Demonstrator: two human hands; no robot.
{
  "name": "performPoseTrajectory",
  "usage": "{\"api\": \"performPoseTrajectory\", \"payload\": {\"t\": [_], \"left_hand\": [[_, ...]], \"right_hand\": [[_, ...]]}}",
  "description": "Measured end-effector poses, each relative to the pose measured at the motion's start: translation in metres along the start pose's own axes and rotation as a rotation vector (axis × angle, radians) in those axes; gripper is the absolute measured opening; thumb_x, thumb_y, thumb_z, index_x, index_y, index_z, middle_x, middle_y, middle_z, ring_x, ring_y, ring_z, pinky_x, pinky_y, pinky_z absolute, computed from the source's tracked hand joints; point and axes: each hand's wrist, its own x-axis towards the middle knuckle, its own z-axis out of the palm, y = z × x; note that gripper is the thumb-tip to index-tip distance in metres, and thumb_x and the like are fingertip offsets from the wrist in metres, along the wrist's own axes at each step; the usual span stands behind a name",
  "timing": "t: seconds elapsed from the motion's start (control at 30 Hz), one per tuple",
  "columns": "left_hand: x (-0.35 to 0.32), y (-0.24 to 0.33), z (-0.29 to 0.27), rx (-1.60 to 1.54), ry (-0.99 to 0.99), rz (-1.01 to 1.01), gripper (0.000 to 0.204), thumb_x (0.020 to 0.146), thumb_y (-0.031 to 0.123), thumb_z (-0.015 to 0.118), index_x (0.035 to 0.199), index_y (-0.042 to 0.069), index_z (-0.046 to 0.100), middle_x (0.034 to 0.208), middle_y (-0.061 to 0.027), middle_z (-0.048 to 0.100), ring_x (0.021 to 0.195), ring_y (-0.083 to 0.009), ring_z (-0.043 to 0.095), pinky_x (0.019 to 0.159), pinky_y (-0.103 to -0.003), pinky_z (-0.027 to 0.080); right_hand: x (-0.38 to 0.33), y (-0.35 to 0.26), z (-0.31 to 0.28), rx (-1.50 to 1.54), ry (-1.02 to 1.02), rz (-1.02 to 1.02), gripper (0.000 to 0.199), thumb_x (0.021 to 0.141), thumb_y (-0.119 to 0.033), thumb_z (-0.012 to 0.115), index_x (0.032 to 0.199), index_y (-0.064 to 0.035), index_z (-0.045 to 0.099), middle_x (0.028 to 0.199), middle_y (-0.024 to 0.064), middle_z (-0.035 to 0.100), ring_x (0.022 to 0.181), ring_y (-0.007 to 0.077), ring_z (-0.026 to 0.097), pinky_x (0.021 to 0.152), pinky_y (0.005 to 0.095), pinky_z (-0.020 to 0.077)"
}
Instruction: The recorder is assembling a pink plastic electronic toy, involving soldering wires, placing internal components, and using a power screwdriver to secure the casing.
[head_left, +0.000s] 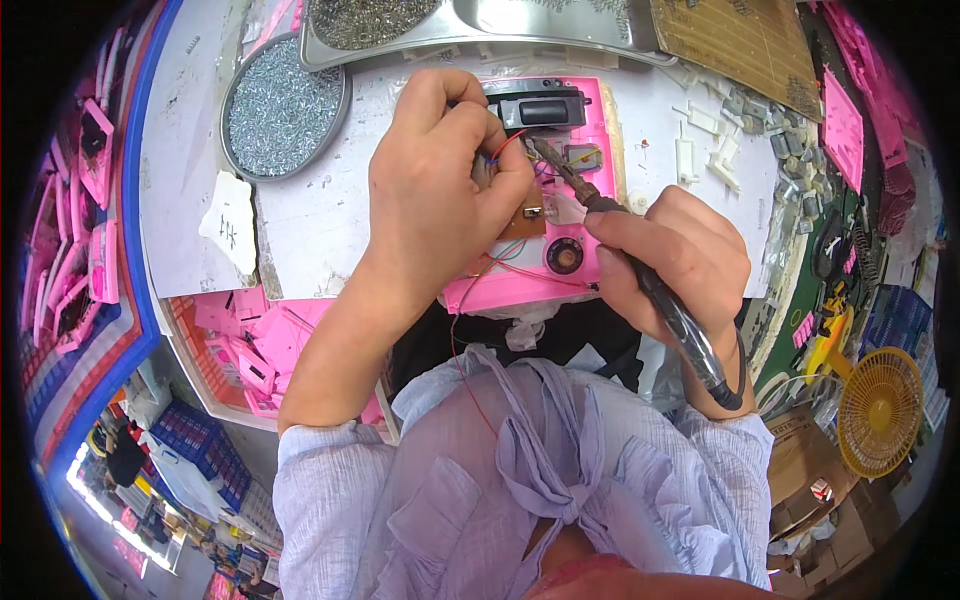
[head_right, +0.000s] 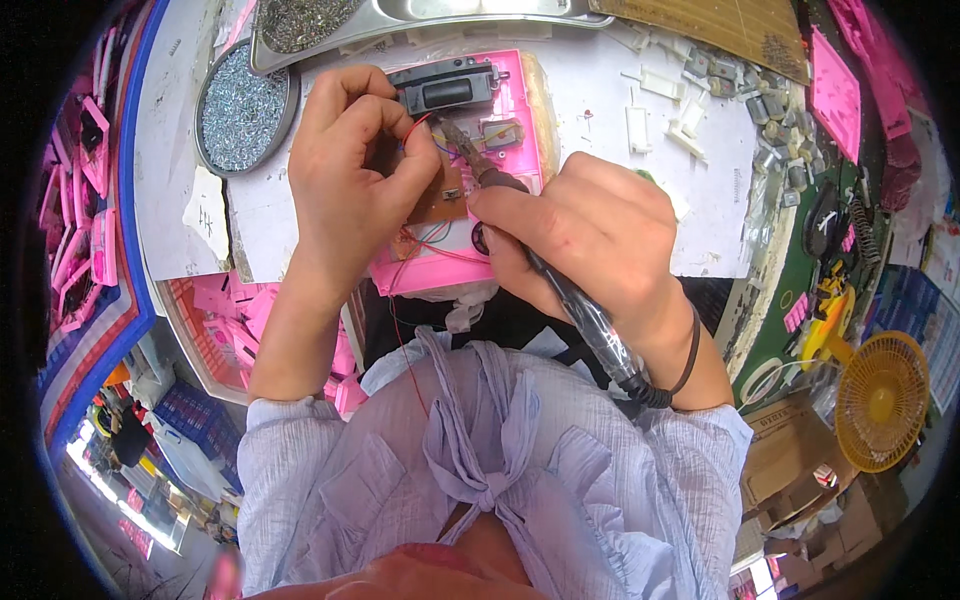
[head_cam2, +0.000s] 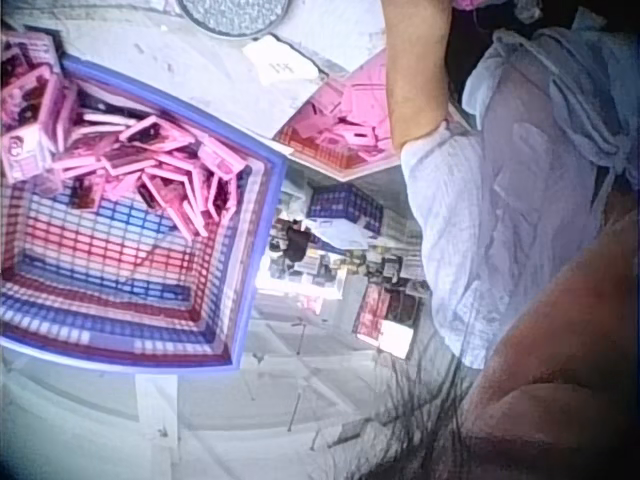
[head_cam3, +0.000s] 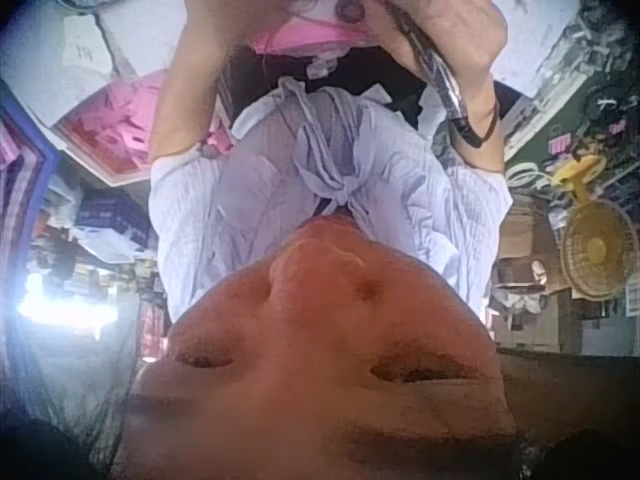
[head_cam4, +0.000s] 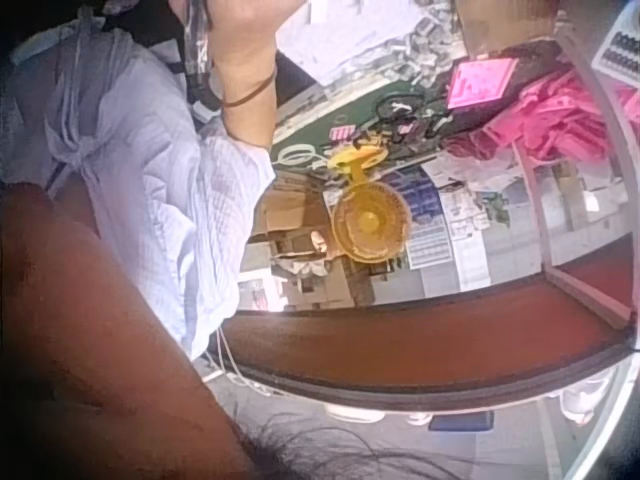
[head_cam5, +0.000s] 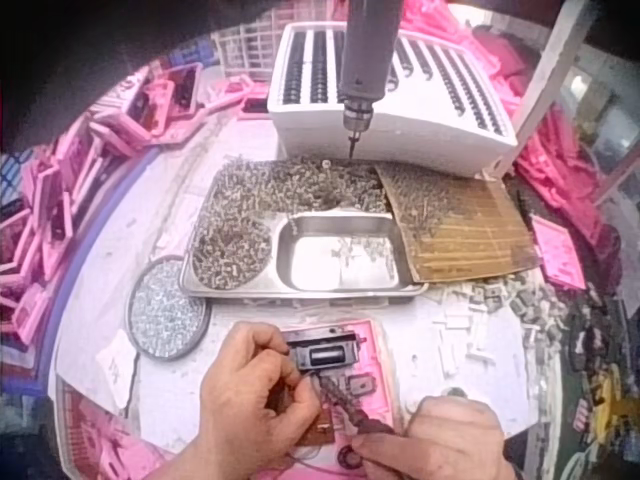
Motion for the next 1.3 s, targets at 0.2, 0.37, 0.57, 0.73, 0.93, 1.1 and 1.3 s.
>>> {"api": "performPoseTrajectory", "payload": {"t": [0.2,0.37,0.57,0.73,0.93,1.1,1.3], "left_hand": [[-0.001,0.001,0.003,-0.033,0.009,-0.052,0.014,0.072,0.003,0.075,0.075,0.000,0.062,0.095,-0.0112,0.059,0.076,-0.0278,0.062,0.065,-0.038,0.052],[0.000,0.002,0.003,-0.033,0.015,-0.046,0.014,0.072,0.003,0.075,0.075,0.000,0.062,0.096,-0.0115,0.059,0.077,-0.0279,0.063,0.066,-0.038,0.053],[0.000,0.003,0.001,0.003,-0.009,-0.053,0.011,0.076,0.002,0.076,0.077,0.000,0.065,0.100,-0.0079,0.060,0.073,-0.0146,0.059,0.062,-0.027,0.048],[0.001,0.004,0.002,-0.006,-0.007,-0.052,0.016,0.071,0.003,0.077,0.076,0.000,0.062,0.097,-0.0118,0.059,0.079,-0.0275,0.062,0.066,-0.037,0.053],[0.000,0.004,0.000,0.007,-0.014,-0.035,0.017,0.070,0.002,0.078,0.076,-0.001,0.062,0.097,-0.0129,0.059,0.080,-0.0277,0.062,0.067,-0.037,0.052],[0.000,0.004,-0.001,0.008,-0.019,-0.029,0.017,0.070,0.002,0.079,0.077,0.000,0.063,0.097,-0.0127,0.059,0.081,-0.0272,0.062,0.067,-0.037,0.052],[-0.001,0.008,-0.006,-0.043,-0.025,-0.059,0.017,0.076,0.001,0.079,0.089,0.002,0.067,0.103,-0.0073,0.059,0.069,-0.0128,0.057,0.061,-0.025,0.047]], "right_hand": [[-0.002,0.000,-0.001,-0.015,0.002,-0.007,0.031,0.070,0.007,0.072,0.101,0.0023,0.068,0.064,0.0055,0.057,0.049,0.0188,0.048,0.046,0.0319,0.0355],[-0.005,-0.004,-0.007,-0.036,0.019,0.019,0.036,0.066,0.007,0.074,0.100,-0.0011,0.071,0.061,0.0026,0.053,0.049,0.0182,0.047,0.046,0.0310,0.0353],[-0.009,-0.011,-0.017,-0.028,0.010,0.039,0.023,0.073,0.004,0.070,0.096,0.0039,0.069,0.061,0.0062,0.054,0.049,0.0199,0.047,0.047,0.0328,0.0340],[-0.011,-0.010,-0.020,-0.007,0.061,0.057,0.037,0.065,0.009,0.075,0.101,-0.0009,0.072,0.060,0.0026,0.055,0.049,0.0177,0.047,0.047,0.0305,0.0366],[-0.014,-0.011,-0.023,0.004,0.052,0.075,0.018,0.077,0.002,0.069,0.095,0.0040,0.069,0.061,0.0066,0.054,0.050,0.0204,0.048,0.047,0.0329,0.0351],[-0.016,-0.009,-0.023,0.004,0.062,0.057,0.020,0.076,0.003,0.069,0.096,0.0043,0.068,0.062,0.0066,0.056,0.050,0.0207,0.049,0.048,0.0329,0.0365],[-0.017,-0.011,-0.030,-0.003,0.099,0.104,0.034,0.065,0.009,0.074,0.098,0.0010,0.073,0.061,0.0046,0.056,0.050,0.0179,0.048,0.047,0.0301,0.0368]]}}
